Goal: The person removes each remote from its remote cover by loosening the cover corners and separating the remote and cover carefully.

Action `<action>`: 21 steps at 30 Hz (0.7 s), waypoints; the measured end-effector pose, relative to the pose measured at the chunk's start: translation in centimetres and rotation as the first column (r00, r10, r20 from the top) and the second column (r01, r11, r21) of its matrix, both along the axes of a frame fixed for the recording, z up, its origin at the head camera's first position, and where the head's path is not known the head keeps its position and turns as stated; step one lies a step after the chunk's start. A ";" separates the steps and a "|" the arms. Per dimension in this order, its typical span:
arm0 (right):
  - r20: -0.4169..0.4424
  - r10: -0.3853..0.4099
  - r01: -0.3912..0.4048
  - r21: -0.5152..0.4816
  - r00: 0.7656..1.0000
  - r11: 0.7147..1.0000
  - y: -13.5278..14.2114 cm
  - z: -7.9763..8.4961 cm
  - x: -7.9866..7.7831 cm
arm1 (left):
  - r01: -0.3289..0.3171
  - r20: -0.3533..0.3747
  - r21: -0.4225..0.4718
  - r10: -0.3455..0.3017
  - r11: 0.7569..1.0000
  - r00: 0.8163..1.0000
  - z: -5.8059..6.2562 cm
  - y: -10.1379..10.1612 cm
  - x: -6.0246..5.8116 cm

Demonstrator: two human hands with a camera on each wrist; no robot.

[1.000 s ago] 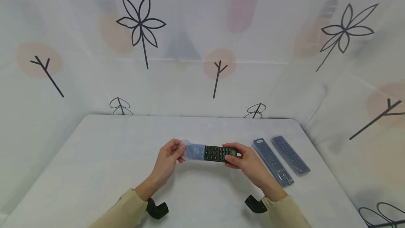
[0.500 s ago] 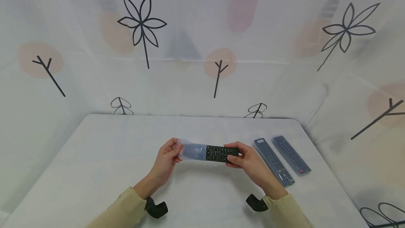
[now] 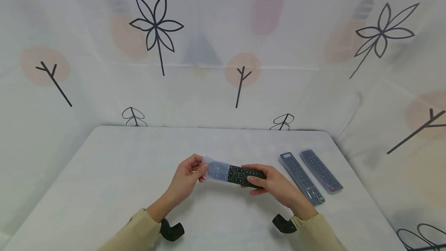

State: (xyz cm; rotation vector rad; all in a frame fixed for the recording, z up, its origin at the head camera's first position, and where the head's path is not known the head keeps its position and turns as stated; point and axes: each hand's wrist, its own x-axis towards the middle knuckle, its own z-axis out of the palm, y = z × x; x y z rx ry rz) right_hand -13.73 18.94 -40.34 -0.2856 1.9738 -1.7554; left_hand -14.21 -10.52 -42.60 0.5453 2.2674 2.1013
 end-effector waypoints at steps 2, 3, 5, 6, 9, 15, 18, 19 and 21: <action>-0.017 0.009 -0.009 0.020 1.000 1.000 -0.1 0.0 0.1 | -0.026 -0.028 -0.080 0.024 0.996 0.999 0.2 0.1 0.2; -0.032 0.007 -0.006 0.034 0.999 0.999 -0.2 0.0 0.2 | -0.041 -0.036 -0.122 0.037 0.992 0.999 0.3 0.1 0.2; -0.075 -0.010 0.014 0.065 0.997 0.998 -0.4 0.0 0.3 | -0.085 -0.047 -0.212 0.076 0.974 0.996 0.5 0.3 0.3; -0.101 -0.019 0.028 0.082 0.995 0.996 -0.6 0.0 0.4 | -0.113 -0.059 -0.266 0.100 0.957 0.993 0.6 0.4 0.4; -0.180 -0.049 0.073 0.126 0.982 0.989 -1.1 0.1 0.7 | -0.202 -0.148 -0.434 0.151 0.878 0.977 0.9 0.8 0.6; -0.312 -0.097 0.168 0.209 0.945 0.963 -2.1 0.4 1.2 | -0.402 -0.514 -0.587 0.060 0.703 0.856 1.6 1.3 1.1; -0.338 -0.110 0.197 0.234 0.935 0.952 -2.4 0.3 1.3 | -0.442 -0.626 -0.571 -0.019 0.691 0.779 1.6 1.3 1.0; -0.342 -0.112 0.201 0.240 0.933 0.950 -2.4 0.3 1.3 | -0.443 -0.645 -0.566 -0.039 0.695 0.763 1.6 1.3 1.0; -0.353 -0.113 0.212 0.256 0.929 0.943 -2.5 0.2 1.3 | -0.436 -0.663 -0.563 -0.068 0.703 0.746 1.5 1.2 1.0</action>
